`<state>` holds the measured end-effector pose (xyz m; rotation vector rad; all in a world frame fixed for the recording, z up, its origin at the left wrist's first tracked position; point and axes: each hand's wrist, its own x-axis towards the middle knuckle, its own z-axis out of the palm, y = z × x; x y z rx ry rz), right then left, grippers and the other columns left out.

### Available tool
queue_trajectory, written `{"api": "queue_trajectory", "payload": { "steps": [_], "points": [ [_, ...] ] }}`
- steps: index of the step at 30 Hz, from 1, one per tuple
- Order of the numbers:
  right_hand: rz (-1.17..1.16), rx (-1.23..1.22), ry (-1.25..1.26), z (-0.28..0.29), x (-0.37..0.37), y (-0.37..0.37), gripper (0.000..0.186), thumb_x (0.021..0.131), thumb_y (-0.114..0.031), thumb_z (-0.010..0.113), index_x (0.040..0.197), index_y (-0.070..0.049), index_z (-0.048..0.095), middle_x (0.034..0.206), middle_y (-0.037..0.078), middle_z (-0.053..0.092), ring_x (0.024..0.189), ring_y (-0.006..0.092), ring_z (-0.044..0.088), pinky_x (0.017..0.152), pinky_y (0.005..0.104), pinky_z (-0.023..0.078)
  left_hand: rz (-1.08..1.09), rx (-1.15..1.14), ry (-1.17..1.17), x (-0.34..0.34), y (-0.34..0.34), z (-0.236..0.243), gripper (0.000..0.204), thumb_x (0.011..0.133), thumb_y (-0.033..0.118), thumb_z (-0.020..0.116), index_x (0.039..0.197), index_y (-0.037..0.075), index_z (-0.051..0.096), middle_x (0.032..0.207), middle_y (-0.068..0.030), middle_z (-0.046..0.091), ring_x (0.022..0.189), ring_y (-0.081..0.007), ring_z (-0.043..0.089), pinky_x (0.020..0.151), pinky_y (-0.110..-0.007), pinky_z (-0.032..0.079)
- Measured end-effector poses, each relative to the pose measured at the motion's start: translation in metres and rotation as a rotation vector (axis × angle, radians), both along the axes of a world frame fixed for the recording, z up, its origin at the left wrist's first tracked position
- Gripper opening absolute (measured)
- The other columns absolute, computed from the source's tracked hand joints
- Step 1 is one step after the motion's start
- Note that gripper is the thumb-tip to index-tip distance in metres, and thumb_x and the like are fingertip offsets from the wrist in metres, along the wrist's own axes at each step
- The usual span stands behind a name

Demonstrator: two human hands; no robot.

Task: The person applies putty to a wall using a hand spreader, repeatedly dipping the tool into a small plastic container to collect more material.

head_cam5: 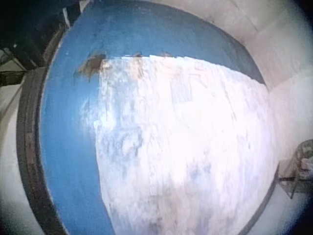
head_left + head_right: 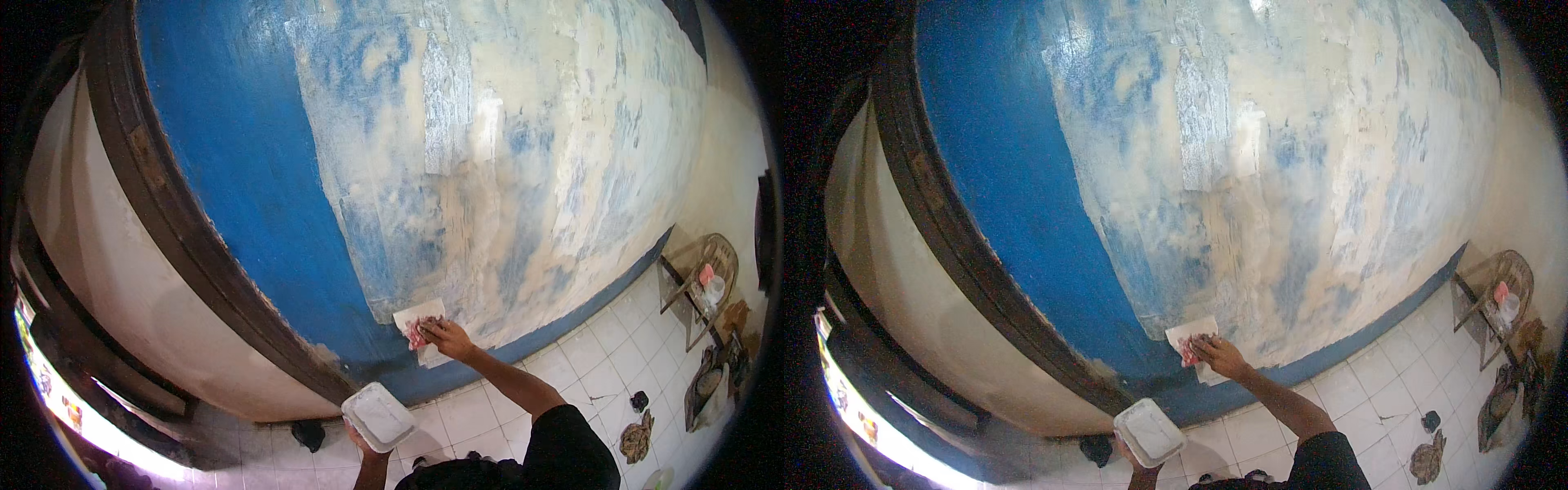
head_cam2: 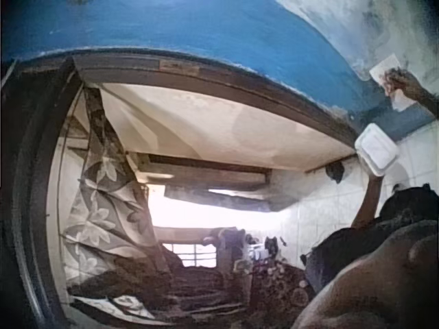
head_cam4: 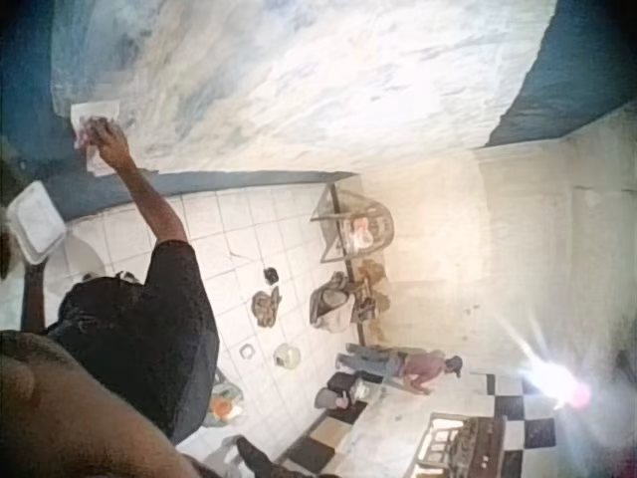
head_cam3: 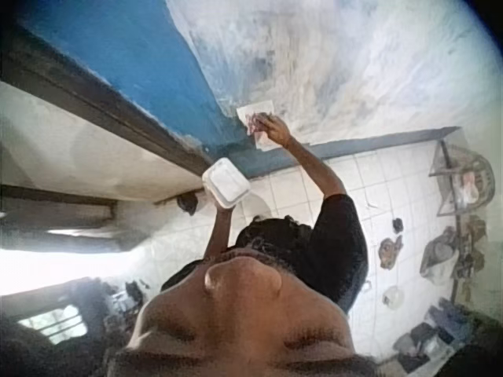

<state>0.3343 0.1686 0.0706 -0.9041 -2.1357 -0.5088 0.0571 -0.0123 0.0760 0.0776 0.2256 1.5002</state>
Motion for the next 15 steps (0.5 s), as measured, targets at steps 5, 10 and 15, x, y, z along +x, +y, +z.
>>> {"api": "queue_trajectory", "payload": {
  "steps": [5, 10, 15],
  "points": [
    [0.122, -0.292, -0.023, 0.013, 0.012, -0.03, 0.054, 0.063, -0.005, 0.069, 0.117, -0.006, 0.062, 0.129, 0.009, 0.053, 0.112, 0.0282, 0.052, 0.092, 0.0452, 0.044, 0.003, 0.043, 0.211, 0.003, -0.003, -0.016, 0.075, 0.086, 0.068, 0.043, 0.14, 0.016, 0.042, 0.139, -0.0101, 0.049, 0.123, -0.0361, 0.05, 0.099, -0.059, 0.041],
    [0.029, 0.113, 0.106, 0.157, 0.002, -0.027, 0.057, 0.056, -0.008, 0.07, 0.113, -0.007, 0.065, 0.126, 0.007, 0.056, 0.115, 0.0261, 0.052, 0.093, 0.0467, 0.042, -0.026, 0.024, 0.156, -0.002, -0.002, -0.039, 0.081, 0.083, 0.072, 0.043, 0.143, 0.018, 0.039, 0.141, -0.0098, 0.047, 0.125, -0.0365, 0.049, 0.1, -0.06, 0.04],
    [-0.011, 0.499, 0.283, 0.281, -0.001, -0.007, 0.053, 0.057, -0.002, 0.067, 0.109, -0.01, 0.069, 0.114, 0.01, 0.062, 0.101, 0.0241, 0.06, 0.092, 0.0451, 0.042, -0.063, 0.048, 0.16, -0.008, 0.004, -0.054, 0.085, 0.081, 0.075, 0.042, 0.146, 0.02, 0.035, 0.145, -0.0084, 0.043, 0.126, -0.0372, 0.048, 0.101, -0.061, 0.038]
  ]
}}
